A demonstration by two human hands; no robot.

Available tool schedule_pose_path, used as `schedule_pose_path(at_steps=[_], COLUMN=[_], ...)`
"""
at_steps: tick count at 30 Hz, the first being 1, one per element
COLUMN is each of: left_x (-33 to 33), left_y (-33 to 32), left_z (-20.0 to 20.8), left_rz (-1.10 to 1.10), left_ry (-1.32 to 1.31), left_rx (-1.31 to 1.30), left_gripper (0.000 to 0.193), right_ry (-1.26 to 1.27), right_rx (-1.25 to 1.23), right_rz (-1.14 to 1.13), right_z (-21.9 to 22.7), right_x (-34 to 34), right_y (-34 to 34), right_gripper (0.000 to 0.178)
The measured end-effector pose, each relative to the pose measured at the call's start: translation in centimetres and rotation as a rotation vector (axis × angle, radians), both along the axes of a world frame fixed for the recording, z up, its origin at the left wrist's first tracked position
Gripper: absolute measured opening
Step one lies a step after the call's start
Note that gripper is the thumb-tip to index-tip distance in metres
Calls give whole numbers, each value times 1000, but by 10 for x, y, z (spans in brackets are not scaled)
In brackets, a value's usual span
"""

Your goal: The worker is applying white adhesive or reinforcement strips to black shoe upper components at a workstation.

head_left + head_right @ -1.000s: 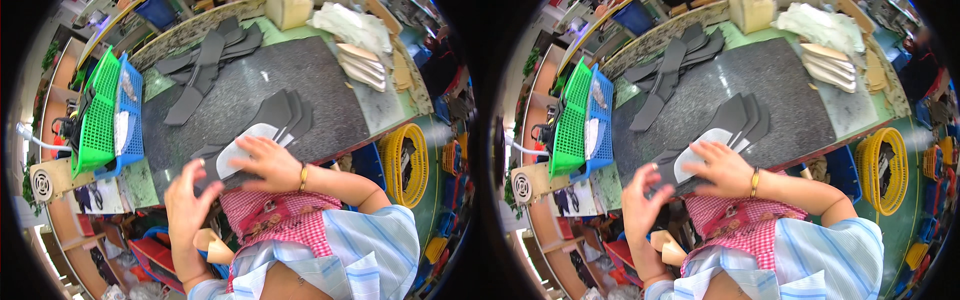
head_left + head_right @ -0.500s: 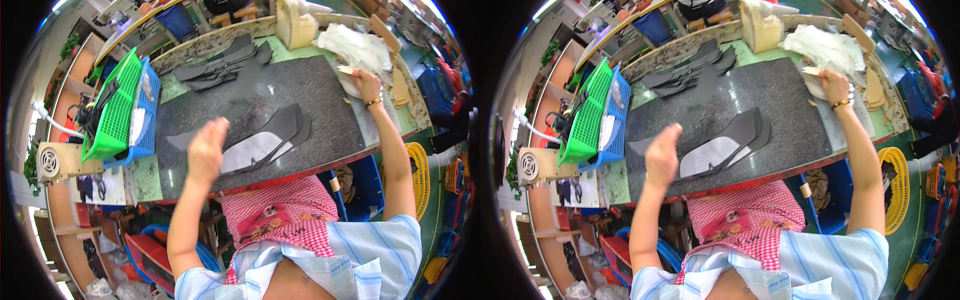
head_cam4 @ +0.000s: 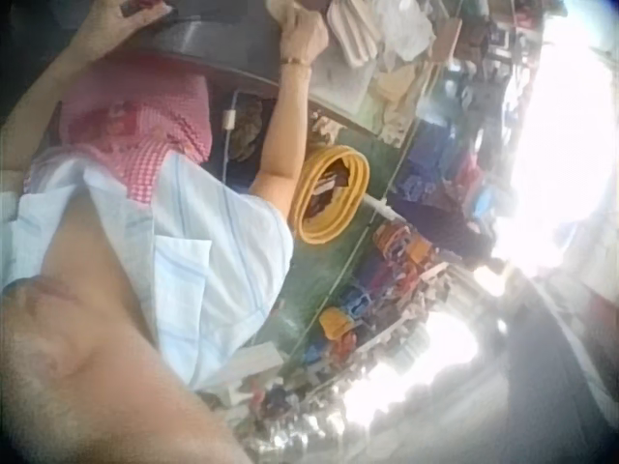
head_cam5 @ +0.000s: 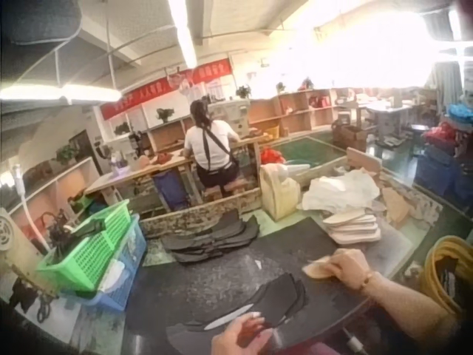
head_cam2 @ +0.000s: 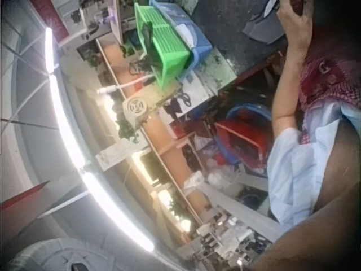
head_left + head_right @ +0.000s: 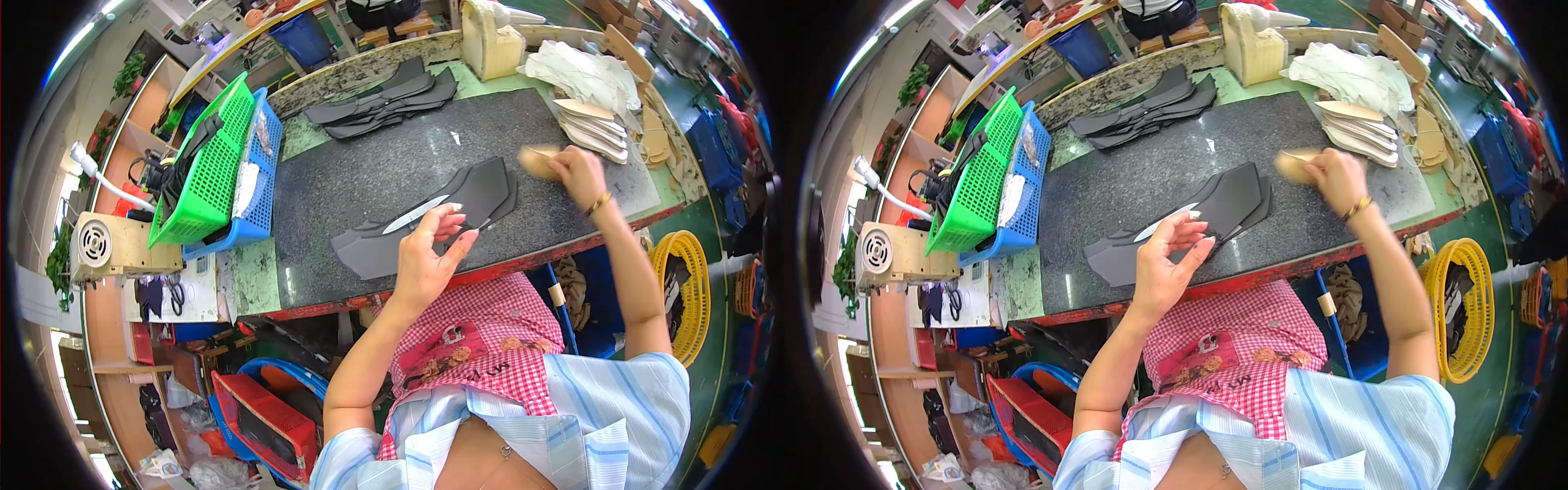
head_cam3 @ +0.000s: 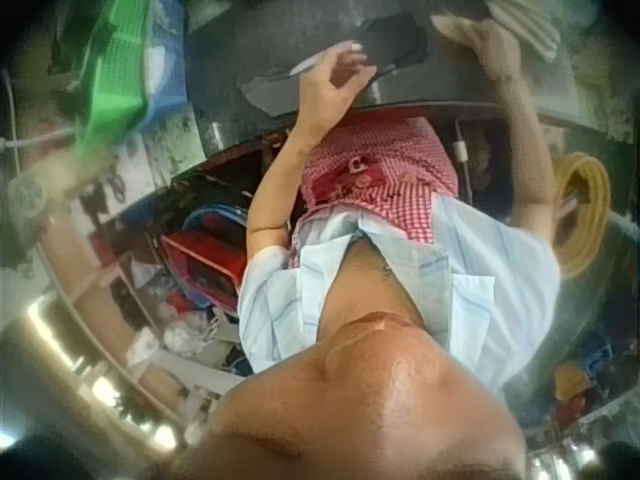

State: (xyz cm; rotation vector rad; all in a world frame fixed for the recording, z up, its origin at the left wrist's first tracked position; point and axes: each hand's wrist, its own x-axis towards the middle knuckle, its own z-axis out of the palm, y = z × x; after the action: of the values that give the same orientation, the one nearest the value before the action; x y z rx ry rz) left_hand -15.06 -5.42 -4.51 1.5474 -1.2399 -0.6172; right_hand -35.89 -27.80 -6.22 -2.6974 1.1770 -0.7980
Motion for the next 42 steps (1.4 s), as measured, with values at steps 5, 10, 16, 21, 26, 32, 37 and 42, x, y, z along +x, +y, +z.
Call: schedule_pose_path(at_steps=[5, 10, 16, 21, 26, 32, 37, 42], left_x=[-19, -23, -19, 15, 0, -30, -34, -22], left_y=[-32, -33, -39, -21, -4, -2, 15, 12], left_z=[-9, -19, -16, -7, -12, -12, 3, 10], left_rz=[-39, -27, 188, 326, 297, 281, 210, 113], left_ry=[673, 649, 425, 541, 435, -157, 162, 839], left_rx=[-71, -139, -239, -400, -252, -331, -371, -110], left_gripper=[49, 45, 39, 36, 39, 37, 34, 37], right_ry=[-416, -537, -68, 182, -344, -638, -742, -606], right_rx=[-69, 251, 160, 53, 172, 680, 1109, 877], right_rz=[371, 364, 192, 88, 177, 383, 431, 480], right_z=[8, -6, -39, -32, 25, 40, 33, 38], right_x=[41, 53, 28, 20, 36, 67, 64, 54], right_y=[114, 122, 87, 72, 95, 135, 133, 138], right_gripper=[13, 16, 49, 54, 32, 14, 12, 6])
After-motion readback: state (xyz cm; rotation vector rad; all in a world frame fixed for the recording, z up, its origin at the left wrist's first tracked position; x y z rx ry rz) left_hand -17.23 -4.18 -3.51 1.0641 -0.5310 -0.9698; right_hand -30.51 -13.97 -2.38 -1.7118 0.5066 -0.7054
